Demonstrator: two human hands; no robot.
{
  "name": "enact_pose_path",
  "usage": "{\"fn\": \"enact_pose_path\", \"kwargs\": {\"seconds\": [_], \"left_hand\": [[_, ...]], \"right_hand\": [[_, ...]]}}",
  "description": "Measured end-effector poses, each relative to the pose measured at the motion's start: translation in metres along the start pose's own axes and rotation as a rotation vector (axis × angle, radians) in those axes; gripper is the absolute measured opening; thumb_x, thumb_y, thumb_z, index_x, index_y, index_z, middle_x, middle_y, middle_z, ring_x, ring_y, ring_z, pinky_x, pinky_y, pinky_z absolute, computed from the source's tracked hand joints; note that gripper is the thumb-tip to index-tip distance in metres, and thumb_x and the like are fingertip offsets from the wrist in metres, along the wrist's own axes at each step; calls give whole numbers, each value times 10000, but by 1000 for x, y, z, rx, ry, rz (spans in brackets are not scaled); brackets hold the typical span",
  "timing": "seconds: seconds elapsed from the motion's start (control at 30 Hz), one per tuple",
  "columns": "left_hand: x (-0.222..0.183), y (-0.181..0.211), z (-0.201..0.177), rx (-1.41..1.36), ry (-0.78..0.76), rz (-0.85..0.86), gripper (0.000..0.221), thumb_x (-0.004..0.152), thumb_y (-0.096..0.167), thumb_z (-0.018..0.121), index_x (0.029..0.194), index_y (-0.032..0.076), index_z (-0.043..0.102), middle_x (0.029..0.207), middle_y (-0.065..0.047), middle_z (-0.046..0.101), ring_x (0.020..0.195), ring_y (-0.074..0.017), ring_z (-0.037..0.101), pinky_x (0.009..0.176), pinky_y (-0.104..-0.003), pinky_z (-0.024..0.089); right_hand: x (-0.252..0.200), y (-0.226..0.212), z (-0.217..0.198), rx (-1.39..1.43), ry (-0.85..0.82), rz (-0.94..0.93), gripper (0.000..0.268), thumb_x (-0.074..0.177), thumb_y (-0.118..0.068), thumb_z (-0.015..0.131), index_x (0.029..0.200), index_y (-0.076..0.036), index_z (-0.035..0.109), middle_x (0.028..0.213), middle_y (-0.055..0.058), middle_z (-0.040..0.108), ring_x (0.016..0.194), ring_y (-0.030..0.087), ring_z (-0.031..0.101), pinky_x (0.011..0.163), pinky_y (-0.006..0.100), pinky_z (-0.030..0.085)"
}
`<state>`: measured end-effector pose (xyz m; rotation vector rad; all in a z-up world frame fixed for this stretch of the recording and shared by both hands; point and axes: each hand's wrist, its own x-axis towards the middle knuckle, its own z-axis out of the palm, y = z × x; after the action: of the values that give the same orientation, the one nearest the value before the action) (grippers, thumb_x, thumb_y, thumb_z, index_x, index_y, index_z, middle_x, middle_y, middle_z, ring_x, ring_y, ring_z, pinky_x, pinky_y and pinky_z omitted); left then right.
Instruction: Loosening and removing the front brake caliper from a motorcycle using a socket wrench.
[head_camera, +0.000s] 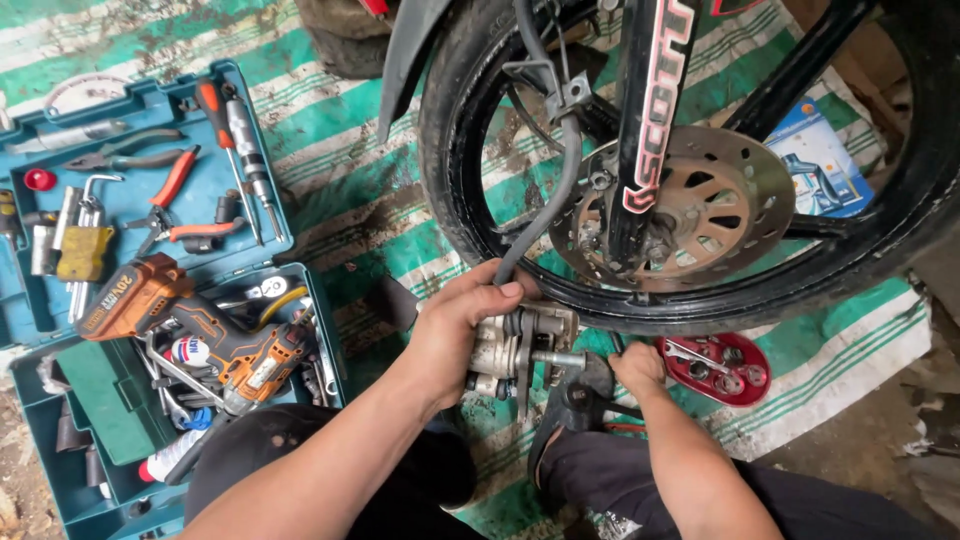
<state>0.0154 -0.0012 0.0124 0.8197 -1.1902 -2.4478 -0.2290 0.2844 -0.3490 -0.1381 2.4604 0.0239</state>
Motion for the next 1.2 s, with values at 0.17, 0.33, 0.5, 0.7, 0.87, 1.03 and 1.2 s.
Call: {"fn": "enact_pose_path", "kwargs": {"seconds": [0.17, 0.33, 0.5, 0.7, 0.87, 1.03, 1.2], "left_hand": [[-2, 15, -5, 135, 58, -52, 389, 833, 290, 786, 1098, 9, 833, 986, -199, 761, 996, -285, 679, 958, -418, 601], [-9, 37, -11, 198, 96, -48, 429, 823, 331, 780, 1131, 41, 847, 1028, -194, 778, 1055, -292, 687, 961, -399, 581], [-24, 75, -21, 295, 134, -113, 447, 921, 277, 651, 1234, 6, 819, 1229, -119, 774, 1230, -232, 620, 1128, -331, 394], [-18, 52, -14, 338, 65, -99, 388, 944, 293, 640, 1150, 10, 808, 1137, -111, 751, 1126, -233, 617, 1001, -336, 429], [-21, 50, -2, 333, 100, -145, 690, 869, 346, 662, 1447, -27, 715, 1365, -146, 784, 1402, -251, 631, 1247, -413, 384], [-18, 48, -5, 345, 66, -108, 563, 905, 319, 645, 1348, -4, 773, 1260, -109, 816, 1308, -229, 658, 1233, -391, 380], [-23, 55, -3, 325, 62, -122, 510, 939, 284, 634, 1323, -14, 786, 1203, -93, 810, 1178, -180, 667, 1037, -285, 444]], "right_hand": [[40, 9, 35, -156, -118, -55, 561, 1028, -333, 585, 1471, 0, 669, 1456, 260, 742, 1403, 437, 682, 1138, 612, 574], [-115, -48, -102, -595, -217, -440, 388, 933, -233, 638, 1211, -67, 852, 1224, 189, 849, 1266, 404, 781, 1017, 614, 624], [-312, -41, -229, -180, 327, -1091, 409, 916, -302, 760, 1320, -238, 761, 915, -37, 748, 767, 240, 747, 688, 414, 575], [-379, -50, -265, -58, 895, -1208, 497, 808, 6, 841, 1298, -70, 842, 978, 55, 748, 809, 249, 698, 752, 392, 543], [-379, -50, -264, -41, 893, -1246, 467, 817, -25, 858, 1282, -65, 843, 942, 38, 748, 736, 214, 664, 689, 371, 522], [-380, -51, -259, -3, 847, -1271, 457, 821, -23, 869, 1276, -50, 836, 918, 28, 747, 710, 192, 651, 649, 357, 509], [-380, -53, -256, 48, 835, -1227, 425, 826, -14, 870, 1249, -50, 842, 962, 49, 782, 658, 185, 643, 610, 341, 503]]}}
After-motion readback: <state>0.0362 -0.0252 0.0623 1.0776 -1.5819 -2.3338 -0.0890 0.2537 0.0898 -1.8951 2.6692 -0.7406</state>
